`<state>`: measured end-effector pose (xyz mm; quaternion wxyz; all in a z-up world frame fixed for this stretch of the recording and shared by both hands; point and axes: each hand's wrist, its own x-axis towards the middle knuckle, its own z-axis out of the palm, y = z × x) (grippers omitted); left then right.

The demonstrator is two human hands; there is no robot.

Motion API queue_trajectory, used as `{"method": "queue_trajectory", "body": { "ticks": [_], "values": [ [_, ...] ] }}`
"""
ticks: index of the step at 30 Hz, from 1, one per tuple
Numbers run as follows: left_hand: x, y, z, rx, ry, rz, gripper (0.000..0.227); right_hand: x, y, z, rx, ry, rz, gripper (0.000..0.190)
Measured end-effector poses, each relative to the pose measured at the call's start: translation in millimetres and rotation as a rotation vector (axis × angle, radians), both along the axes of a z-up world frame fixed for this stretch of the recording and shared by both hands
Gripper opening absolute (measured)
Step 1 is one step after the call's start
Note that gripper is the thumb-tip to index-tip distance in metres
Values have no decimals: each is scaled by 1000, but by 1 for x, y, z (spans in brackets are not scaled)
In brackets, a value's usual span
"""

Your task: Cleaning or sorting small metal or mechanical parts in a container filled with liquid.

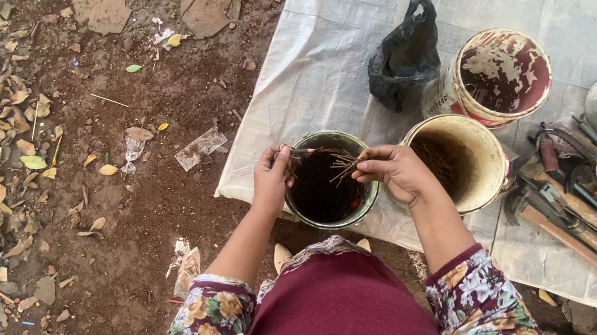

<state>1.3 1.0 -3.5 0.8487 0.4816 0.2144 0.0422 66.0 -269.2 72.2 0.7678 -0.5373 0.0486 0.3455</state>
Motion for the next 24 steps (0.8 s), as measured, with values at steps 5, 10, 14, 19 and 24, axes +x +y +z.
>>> {"method": "queue_trajectory", "body": {
  "ticks": [5, 10, 14, 19, 24],
  "values": [
    [-1, 1, 2, 28, 17, -6, 14, 2, -28, 4, 64, 12, -59, 13],
    [1, 1, -7, 53, -41, -24, 14, 5, -81, 18, 125, -25, -253, 14],
    [-1, 2, -5, 53, -21, -3, 13, 9, -128, -5, -88, -53, -414, 15],
    [-1, 2, 7, 49, 11, -2, 13, 27, -147, -75, -278, -41, -537, 19],
    [-4, 0, 18, 69, 49, 13, 15, 38, -153, -144, -681, -101, -399, 22]
  ]
}}
